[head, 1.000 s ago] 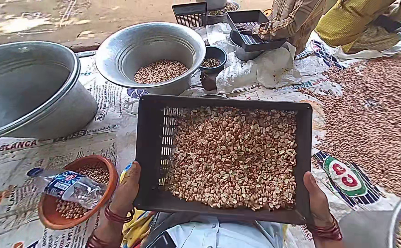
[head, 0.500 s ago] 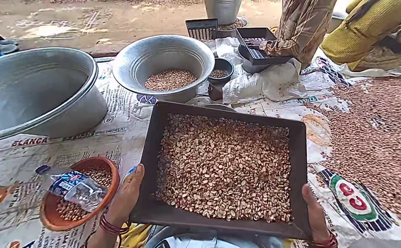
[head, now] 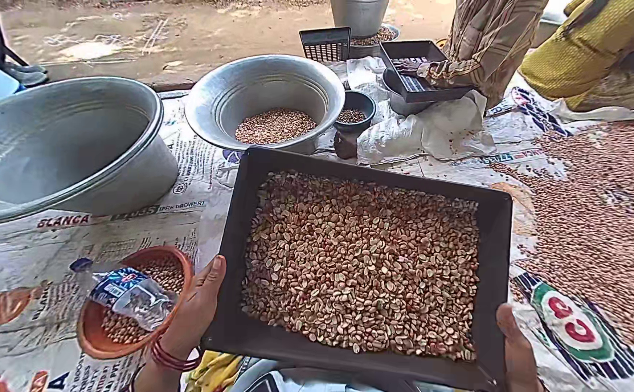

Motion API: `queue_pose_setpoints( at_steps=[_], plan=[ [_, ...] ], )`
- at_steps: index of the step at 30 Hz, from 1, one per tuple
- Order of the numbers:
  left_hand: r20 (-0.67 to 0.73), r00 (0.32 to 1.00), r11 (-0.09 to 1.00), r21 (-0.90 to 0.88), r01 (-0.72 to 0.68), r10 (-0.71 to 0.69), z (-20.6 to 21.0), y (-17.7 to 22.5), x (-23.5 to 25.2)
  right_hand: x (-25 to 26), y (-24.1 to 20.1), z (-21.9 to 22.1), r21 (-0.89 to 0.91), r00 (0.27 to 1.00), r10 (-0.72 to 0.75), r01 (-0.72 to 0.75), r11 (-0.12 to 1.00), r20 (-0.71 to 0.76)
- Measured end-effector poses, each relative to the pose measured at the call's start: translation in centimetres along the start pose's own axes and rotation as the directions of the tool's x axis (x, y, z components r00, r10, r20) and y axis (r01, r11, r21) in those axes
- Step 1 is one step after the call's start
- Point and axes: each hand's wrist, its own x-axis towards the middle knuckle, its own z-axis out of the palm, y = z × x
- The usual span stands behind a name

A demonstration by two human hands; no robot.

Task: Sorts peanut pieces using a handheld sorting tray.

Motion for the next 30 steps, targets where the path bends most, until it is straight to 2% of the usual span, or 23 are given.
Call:
queue_pose_setpoints(
  at_steps=[1,3,5,10,15,18,20,22,25,28,30],
  plan=[
    [0.023,1.0,1.0,0.023,0.017,-0.017,0.7,-0.8,0.6,1.0,1.2,-0.3,-0.015,1.0,-0.001,0.001,1.0,-0.011],
    [0.072,0.982,0.983,0.062,0.172,-0.176,2.2,-2.6,1.3,2.5,4.0,-1.0,-0.064,0.999,0.033,-0.032,0.997,0.017],
    [0.125,0.946,0.954,0.064,0.292,-0.298,2.9,-4.1,1.8,2.8,4.7,-1.4,-0.119,0.998,0.064,-0.063,0.991,0.005],
    [0.14,0.907,0.918,0.087,0.388,-0.397,3.0,-6.3,0.0,-0.2,5.3,-2.0,-0.113,0.983,0.175,-0.181,0.977,-0.063],
    [0.16,0.938,0.952,0.058,0.301,-0.306,3.1,-4.4,0.9,0.3,6.6,-2.6,-0.042,0.991,0.133,-0.134,0.99,-0.021],
    [0.199,0.978,0.996,0.064,0.055,-0.067,3.0,0.1,-0.4,0.3,7.8,-3.7,0.057,0.995,0.087,-0.084,0.995,-0.047],
    [0.237,0.971,0.998,0.053,-0.031,0.018,3.1,2.3,-0.8,0.0,7.7,-3.9,0.067,0.989,0.101,-0.094,0.993,-0.104],
    [0.264,0.964,0.998,0.068,0.004,-0.022,3.6,2.1,0.2,0.4,7.3,-3.3,0.026,0.986,0.109,-0.107,0.994,-0.128],
    [0.247,0.955,0.985,0.093,0.142,-0.161,4.2,-1.5,1.9,0.6,7.6,-3.1,0.032,0.99,0.108,-0.105,0.994,-0.094],
    [0.213,0.93,0.953,0.119,0.279,-0.299,4.2,-4.8,1.3,0.1,7.8,-3.7,0.033,0.991,0.131,-0.129,0.991,-0.041],
    [0.187,0.93,0.947,0.125,0.296,-0.316,4.0,-6.6,0.7,0.0,7.8,-3.8,-0.016,0.991,0.135,-0.136,0.991,-0.02]
  ],
)
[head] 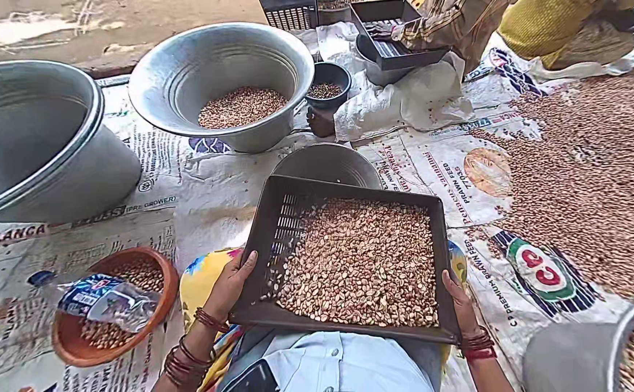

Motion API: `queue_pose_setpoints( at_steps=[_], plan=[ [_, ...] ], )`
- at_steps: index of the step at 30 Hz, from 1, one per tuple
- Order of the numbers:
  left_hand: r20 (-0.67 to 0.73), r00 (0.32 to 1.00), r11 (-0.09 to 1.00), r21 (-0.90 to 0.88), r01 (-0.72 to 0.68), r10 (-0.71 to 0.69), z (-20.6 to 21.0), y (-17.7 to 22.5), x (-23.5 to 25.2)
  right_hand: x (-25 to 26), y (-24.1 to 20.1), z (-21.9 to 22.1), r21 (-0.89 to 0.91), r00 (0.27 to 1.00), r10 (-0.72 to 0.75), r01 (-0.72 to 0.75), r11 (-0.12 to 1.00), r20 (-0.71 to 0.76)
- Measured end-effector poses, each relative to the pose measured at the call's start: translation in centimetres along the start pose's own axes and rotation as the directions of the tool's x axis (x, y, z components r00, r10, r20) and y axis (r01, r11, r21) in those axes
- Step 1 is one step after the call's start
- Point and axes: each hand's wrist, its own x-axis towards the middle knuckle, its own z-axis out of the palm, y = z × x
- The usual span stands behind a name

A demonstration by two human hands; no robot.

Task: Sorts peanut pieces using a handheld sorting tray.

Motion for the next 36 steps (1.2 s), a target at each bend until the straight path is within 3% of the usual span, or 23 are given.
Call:
queue_pose_setpoints(
  at_steps=[9,11,12,13,15,17,19,22,25,27,29,31,33,36],
  plan=[
    [0.007,0.999,0.999,-0.019,-0.048,0.049,-0.1,-1.7,0.3,-0.1,-0.6,1.0,-0.104,0.999,-0.031,0.032,0.994,0.006],
    [0.018,0.999,0.999,0.015,-0.035,0.035,-0.2,-2.6,0.1,-0.7,-1.2,0.8,-0.212,1.0,-0.013,0.016,0.977,0.016],
    [0.022,0.999,0.998,0.046,-0.043,0.042,-0.2,-3.3,-0.2,-0.8,-1.6,0.4,-0.355,1.0,-0.003,0.008,0.935,0.014],
    [0.017,0.998,0.994,0.087,-0.067,0.066,-0.2,-3.7,-0.1,-0.5,-2.2,0.1,-0.557,1.0,-0.014,0.015,0.83,0.005],
    [-0.005,0.995,0.971,0.218,-0.1,0.104,-0.3,-4.0,-0.2,-0.1,-4.2,0.4,-0.892,1.0,-0.024,0.029,0.451,0.02],
    [-0.021,0.985,0.882,0.448,-0.143,0.17,-0.3,-3.2,-0.3,0.1,-6.5,1.8,-0.992,0.998,-0.008,0.065,0.109,0.064],
    [-0.044,0.912,0.709,0.644,-0.286,0.408,0.4,-2.6,0.5,0.4,-8.3,3.8,-0.989,0.987,-0.071,0.143,-0.045,0.146],
    [-0.015,0.726,0.552,0.66,-0.509,0.688,2.7,-0.9,1.7,2.7,-10.0,6.9,-0.906,0.894,-0.151,0.421,-0.037,0.421],
    [0.291,0.676,0.499,0.493,-0.712,0.677,5.7,1.7,1.4,5.9,-10.5,11.8,-0.842,0.842,0.02,0.539,-0.021,0.538],
    [0.548,0.561,0.407,0.387,-0.827,0.62,7.9,2.6,1.2,7.7,-9.8,15.5,-0.84,0.842,0.124,0.536,-0.088,0.524],
    [0.697,0.472,0.339,0.333,-0.88,0.54,9.3,2.8,1.4,8.6,-8.1,19.1,-0.834,0.845,0.193,0.528,-0.16,0.498],
    [0.732,0.543,0.398,0.392,-0.829,0.41,9.2,2.9,1.8,8.1,-5.7,22.3,-0.797,0.818,0.245,0.569,-0.204,0.521],
    [0.694,0.684,0.446,0.552,-0.705,0.223,7.6,3.4,2.2,6.0,-3.8,24.6,-0.739,0.744,0.315,0.654,-0.163,0.589],
    [0.602,0.797,0.389,0.745,-0.542,-0.045,4.3,5.0,1.9,1.4,-2.1,25.8,-0.632,0.586,0.476,0.771,-0.08,0.656]
  ],
)
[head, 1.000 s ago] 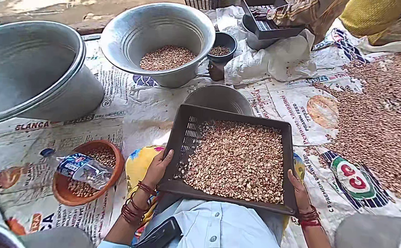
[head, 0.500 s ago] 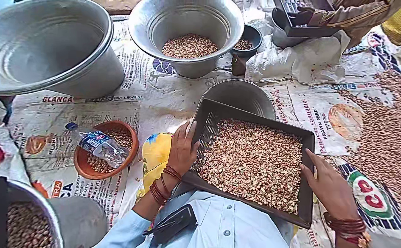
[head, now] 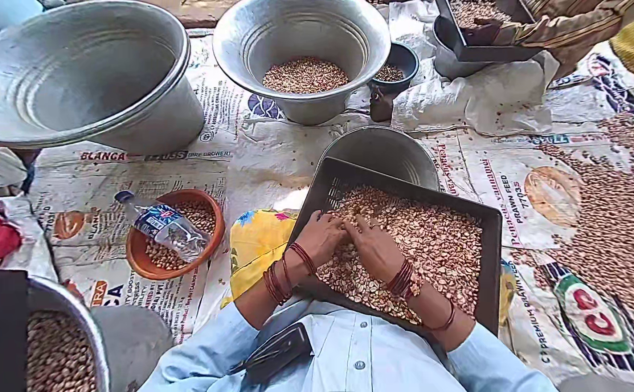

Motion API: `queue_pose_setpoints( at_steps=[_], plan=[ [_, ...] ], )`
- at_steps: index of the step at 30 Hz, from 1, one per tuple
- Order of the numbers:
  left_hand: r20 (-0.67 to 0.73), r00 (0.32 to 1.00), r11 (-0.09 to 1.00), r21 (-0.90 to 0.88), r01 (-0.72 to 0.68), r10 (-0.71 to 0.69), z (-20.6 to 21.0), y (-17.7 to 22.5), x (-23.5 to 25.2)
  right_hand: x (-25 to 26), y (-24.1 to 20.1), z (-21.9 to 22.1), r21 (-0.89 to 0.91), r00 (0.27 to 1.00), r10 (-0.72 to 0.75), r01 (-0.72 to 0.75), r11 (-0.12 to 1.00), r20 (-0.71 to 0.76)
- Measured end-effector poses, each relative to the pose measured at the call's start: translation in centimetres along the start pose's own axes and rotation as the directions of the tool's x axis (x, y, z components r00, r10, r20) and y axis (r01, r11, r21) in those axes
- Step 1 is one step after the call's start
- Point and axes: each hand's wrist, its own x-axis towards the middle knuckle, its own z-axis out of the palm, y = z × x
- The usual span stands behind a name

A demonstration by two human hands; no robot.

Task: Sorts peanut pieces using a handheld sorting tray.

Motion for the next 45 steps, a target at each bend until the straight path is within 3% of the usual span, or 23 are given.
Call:
queue_pose_setpoints(
  at_steps=[3,6,9,12,15,18,22,23,24,26,27,28,29,31,35,38,39,41,43,45],
  plan=[
    [-0.017,0.997,0.997,-0.008,0.072,-0.072,-2.1,-1.5,-2.1,-2.8,-1.5,1.4,0.088,0.971,-0.238,0.238,0.967,-0.002],
    [-0.263,0.957,0.99,-0.097,0.104,-0.126,-3.2,-2.2,-2.7,-5.0,0.4,1.4,0.178,0.899,-0.35,0.402,0.898,-0.263],
    [-0.469,0.878,0.992,-0.116,0.049,-0.098,-2.7,-2.5,-1.0,-6.0,3.6,0.0,0.04,0.814,-0.211,0.276,0.96,-0.541],
    [-0.477,0.879,0.988,-0.136,-0.077,0.003,-1.6,-1.7,1.6,-6.9,6.4,-2.0,-0.013,0.766,-0.065,0.074,0.997,-0.639],
    [-0.384,0.92,0.983,-0.124,-0.138,0.081,-0.4,-1.1,3.9,-7.3,7.9,-3.3,0.032,0.777,0.019,0.001,0.999,-0.63],
    [-0.256,0.962,0.99,-0.079,-0.115,0.091,0.0,-0.7,5.1,-6.9,8.1,-3.6,0.071,0.831,0.064,-0.03,0.997,-0.552],
    [-0.164,0.985,0.998,-0.016,-0.064,0.06,-1.2,-0.4,5.4,-5.4,7.1,-3.2,0.108,0.935,0.067,-0.032,0.994,-0.347],
    [-0.2,0.977,0.997,-0.007,-0.072,0.069,-1.7,-0.4,5.2,-4.9,6.8,-3.0,0.108,0.951,0.055,-0.023,0.994,-0.304],
    [-0.34,0.934,0.993,-0.004,-0.12,0.112,-2.0,-0.6,5.0,-4.3,6.6,-2.8,0.096,0.96,0.037,-0.011,0.995,-0.277],
    [-0.728,0.658,0.967,0.026,-0.253,0.191,-2.8,-0.8,4.6,-3.2,6.4,-2.0,0.063,0.96,0.003,0.015,0.998,-0.281],
    [-0.817,0.551,0.962,0.017,-0.273,0.17,-3.7,-0.7,4.1,-2.7,6.3,-1.6,0.049,0.961,0.003,0.011,0.999,-0.276],
    [-0.857,0.498,0.963,-0.008,-0.269,0.132,-4.4,-0.6,3.5,-2.4,6.2,-1.5,0.037,0.969,0.013,-0.004,0.999,-0.247],
    [-0.867,0.489,0.967,-0.035,-0.251,0.096,-4.8,-0.7,2.9,-2.2,6.1,-1.5,0.026,0.976,0.022,-0.017,1.0,-0.214],
    [-0.813,0.58,0.977,-0.076,-0.197,0.053,-4.4,-1.4,2.4,-2.1,6.0,-1.5,0.009,0.984,0.019,-0.018,1.0,-0.175],
    [-0.473,0.88,0.992,-0.124,-0.033,-0.03,-1.5,-2.6,2.6,-1.9,6.1,-1.7,-0.003,0.992,0.008,-0.009,1.0,-0.126],
    [-0.247,0.959,0.983,-0.148,0.106,-0.141,-0.5,-2.0,2.9,-2.2,6.9,-2.5,0.063,0.971,0.022,-0.007,0.998,-0.238],
    [-0.222,0.963,0.982,-0.143,0.122,-0.152,-0.3,-1.9,3.0,-2.5,7.4,-2.7,0.096,0.92,0.036,0.002,0.995,-0.39],
    [-0.194,0.968,0.983,-0.121,0.139,-0.161,-0.1,-1.8,3.2,-3.3,8.3,-3.8,0.137,0.705,0.088,0.014,0.99,-0.704],
    [-0.149,0.975,0.984,-0.096,0.149,-0.162,-0.5,-1.7,3.4,-4.3,9.0,-5.4,0.196,0.535,0.17,-0.009,0.981,-0.828],
    [-0.169,0.976,0.988,-0.093,0.12,-0.135,-1.2,-1.9,3.5,-5.3,9.6,-5.9,0.23,0.496,0.207,-0.014,0.973,-0.844]
  ],
)
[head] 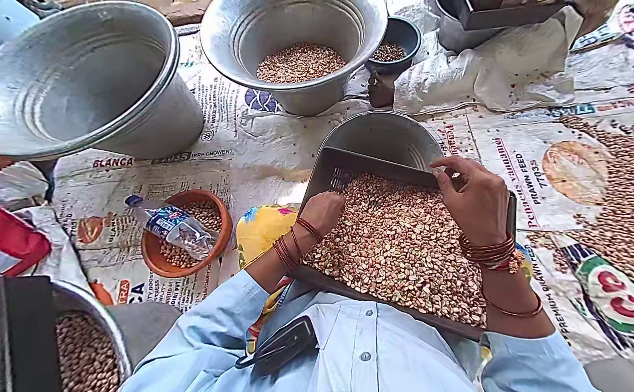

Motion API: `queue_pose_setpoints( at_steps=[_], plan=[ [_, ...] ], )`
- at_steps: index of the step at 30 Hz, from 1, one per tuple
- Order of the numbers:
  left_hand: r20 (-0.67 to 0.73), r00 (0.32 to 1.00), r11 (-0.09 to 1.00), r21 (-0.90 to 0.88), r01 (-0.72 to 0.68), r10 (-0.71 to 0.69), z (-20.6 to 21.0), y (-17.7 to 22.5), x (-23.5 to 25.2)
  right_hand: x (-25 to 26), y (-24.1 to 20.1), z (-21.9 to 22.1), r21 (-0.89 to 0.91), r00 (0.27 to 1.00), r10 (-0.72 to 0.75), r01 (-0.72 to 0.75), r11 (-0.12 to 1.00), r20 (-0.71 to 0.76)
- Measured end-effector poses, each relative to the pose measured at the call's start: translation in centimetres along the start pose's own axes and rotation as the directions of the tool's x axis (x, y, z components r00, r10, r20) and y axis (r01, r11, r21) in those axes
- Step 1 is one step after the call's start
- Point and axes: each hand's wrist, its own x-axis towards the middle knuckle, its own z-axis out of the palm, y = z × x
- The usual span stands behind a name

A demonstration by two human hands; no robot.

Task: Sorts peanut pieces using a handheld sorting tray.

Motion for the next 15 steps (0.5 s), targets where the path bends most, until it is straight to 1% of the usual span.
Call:
queue_pose_setpoints(
  at_steps=[1,2,3,4,5,6,7,8,9,10,11,12,13,14,15],
  plan=[
    [-0.107,0.993,0.999,-0.019,-0.047,0.045,-0.3,-0.2,0.0,-0.3,0.1,-0.1,0.002,1.0,0.0,0.0,1.0,0.03],
    [-0.305,0.946,0.992,-0.037,-0.124,0.107,-0.4,-0.3,0.1,-0.7,0.1,0.1,-0.002,0.996,-0.014,0.014,1.0,0.083],
    [-0.51,0.847,0.98,-0.037,-0.197,0.151,-0.7,-0.2,0.3,-1.3,0.1,0.6,-0.004,0.988,-0.036,0.037,0.999,0.149],
    [-0.632,0.759,0.972,-0.043,-0.232,0.153,-1.3,0.3,0.4,-1.9,-0.1,1.2,-0.004,0.971,-0.056,0.058,0.998,0.231],
    [-0.681,0.719,0.967,-0.061,-0.246,0.14,-1.8,0.9,0.6,-2.6,-0.3,1.8,-0.007,0.943,-0.064,0.07,0.998,0.327],
    [-0.666,0.734,0.961,-0.1,-0.259,0.129,-2.1,1.6,0.6,-3.0,-0.7,2.3,-0.015,0.898,-0.056,0.069,0.998,0.436],
    [-0.575,0.809,0.949,-0.171,-0.266,0.123,-2.1,2.4,0.5,-3.2,-1.1,2.6,-0.034,0.838,-0.035,0.064,0.997,0.544],
    [-0.401,0.906,0.936,-0.247,-0.25,0.136,-2.1,3.2,0.4,-3.2,-1.5,2.8,-0.057,0.777,-0.016,0.067,0.996,0.629],
    [-0.171,0.97,0.928,-0.3,-0.22,0.174,-2.0,3.9,0.4,-3.2,-1.8,3.1,-0.077,0.729,-0.008,0.083,0.994,0.684],
    [0.057,0.974,0.928,-0.321,-0.19,0.219,-1.8,4.4,0.7,-3.3,-2.0,3.4,-0.085,0.702,-0.017,0.11,0.99,0.712],
    [0.219,0.944,0.933,-0.317,-0.171,0.247,-1.3,4.6,1.2,-3.4,-2.0,3.8,-0.09,0.688,-0.028,0.135,0.987,0.726],
    [0.302,0.922,0.941,-0.305,-0.145,0.24,-0.8,4.5,1.6,-3.4,-2.2,3.9,-0.105,0.661,-0.022,0.152,0.983,0.75],
    [0.302,0.931,0.952,-0.284,-0.116,0.204,-0.4,4.1,1.9,-3.3,-2.4,4.0,-0.124,0.626,-0.006,0.164,0.979,0.78],
    [0.22,0.964,0.959,-0.268,-0.086,0.148,-0.1,3.6,2.1,-3.2,-2.6,4.0,-0.141,0.593,0.013,0.17,0.975,0.805],
    [0.099,0.992,0.969,-0.243,-0.048,0.074,-0.1,3.1,2.2,-3.2,-2.6,4.0,-0.149,0.579,0.02,0.177,0.973,0.815]
  ],
)
